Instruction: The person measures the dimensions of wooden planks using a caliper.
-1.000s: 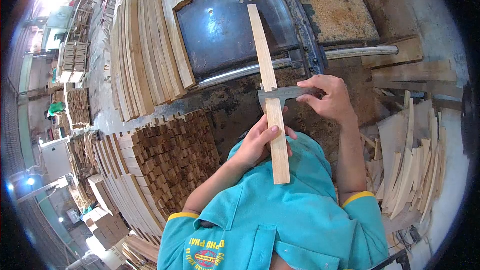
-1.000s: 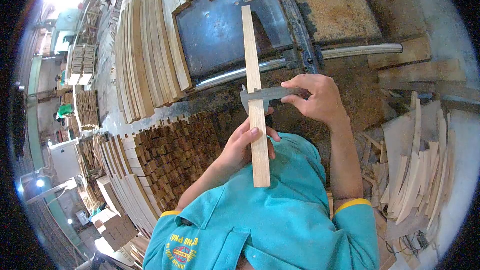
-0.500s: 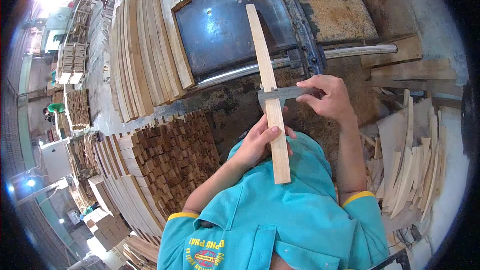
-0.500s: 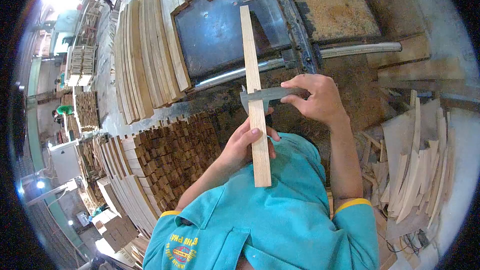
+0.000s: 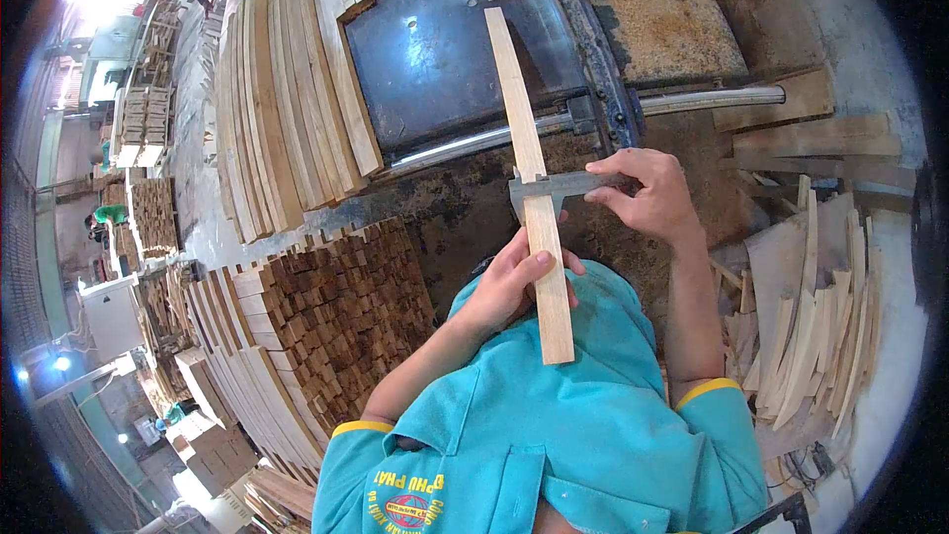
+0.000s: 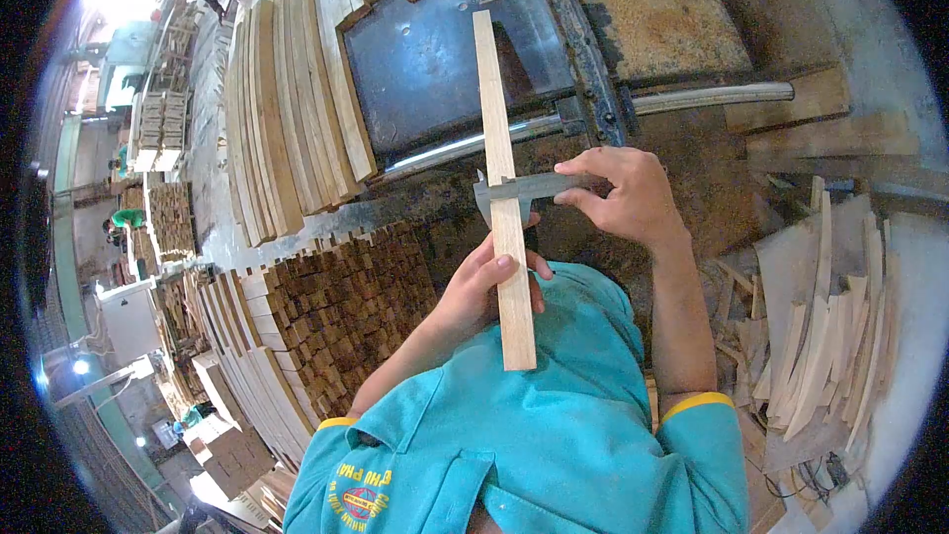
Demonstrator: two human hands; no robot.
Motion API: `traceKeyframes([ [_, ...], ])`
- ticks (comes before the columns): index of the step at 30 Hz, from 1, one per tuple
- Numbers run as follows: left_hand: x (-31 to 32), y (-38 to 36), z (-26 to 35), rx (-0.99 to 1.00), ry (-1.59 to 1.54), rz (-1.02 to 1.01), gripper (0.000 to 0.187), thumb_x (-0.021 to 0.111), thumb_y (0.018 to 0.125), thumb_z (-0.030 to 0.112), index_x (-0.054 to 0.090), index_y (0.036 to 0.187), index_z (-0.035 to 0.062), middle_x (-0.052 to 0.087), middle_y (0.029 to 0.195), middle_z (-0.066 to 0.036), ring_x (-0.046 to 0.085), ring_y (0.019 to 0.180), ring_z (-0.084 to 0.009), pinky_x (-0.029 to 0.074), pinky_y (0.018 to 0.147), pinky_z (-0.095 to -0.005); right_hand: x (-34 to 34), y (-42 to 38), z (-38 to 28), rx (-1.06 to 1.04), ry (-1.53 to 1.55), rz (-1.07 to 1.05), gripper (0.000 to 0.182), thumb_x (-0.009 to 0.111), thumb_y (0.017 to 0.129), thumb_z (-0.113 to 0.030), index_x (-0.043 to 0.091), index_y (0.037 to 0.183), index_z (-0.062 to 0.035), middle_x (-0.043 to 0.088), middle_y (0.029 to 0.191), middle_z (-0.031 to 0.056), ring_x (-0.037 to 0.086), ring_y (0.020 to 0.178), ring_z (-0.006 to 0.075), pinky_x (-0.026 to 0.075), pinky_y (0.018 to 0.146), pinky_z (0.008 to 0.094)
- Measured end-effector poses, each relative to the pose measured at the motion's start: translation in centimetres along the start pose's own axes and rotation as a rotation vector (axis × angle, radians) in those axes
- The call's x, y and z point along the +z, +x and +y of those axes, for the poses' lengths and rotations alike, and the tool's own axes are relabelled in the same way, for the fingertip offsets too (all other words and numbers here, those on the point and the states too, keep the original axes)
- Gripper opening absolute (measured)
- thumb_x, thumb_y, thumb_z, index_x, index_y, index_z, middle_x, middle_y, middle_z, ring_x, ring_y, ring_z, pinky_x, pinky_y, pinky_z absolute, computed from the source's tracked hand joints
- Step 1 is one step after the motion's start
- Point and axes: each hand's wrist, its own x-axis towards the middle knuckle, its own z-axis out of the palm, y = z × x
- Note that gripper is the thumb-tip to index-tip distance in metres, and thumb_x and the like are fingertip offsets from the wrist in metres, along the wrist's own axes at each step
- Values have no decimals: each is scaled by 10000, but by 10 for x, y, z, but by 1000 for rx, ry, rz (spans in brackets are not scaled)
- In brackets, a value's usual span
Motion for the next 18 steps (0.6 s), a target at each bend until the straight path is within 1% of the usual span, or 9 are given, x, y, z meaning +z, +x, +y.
traceKeyframes([
  [3,2,0,0,1,1,8,734,562,1058,387,190,1594,51,658,1145,-189,724,897,-261,618,834,-415,-2,0,-3,51,7,-26,343,906,723,-125,771,1034,-73,766,915,110,743,797,255,572,725,362],
  [13,0,0,-1,12,12,6,723,567,1056,387,202,1597,75,663,1131,-181,724,879,-258,619,818,-403,1,-1,-1,18,15,-6,347,909,718,-122,775,1034,-67,770,913,113,748,809,252,576,731,354],
  [15,0,-1,-1,7,6,16,728,571,1054,388,202,1596,72,664,1129,-180,724,877,-257,621,816,-404,1,-1,-3,58,11,-21,349,909,718,-118,775,1036,-64,770,912,112,749,805,246,576,727,351],
  [18,2,-1,2,-5,16,32,743,580,1047,396,202,1594,62,664,1126,-179,722,875,-255,624,814,-406,0,0,-4,46,14,-13,345,908,718,-115,774,1033,-63,769,910,111,748,796,242,576,722,348],
])
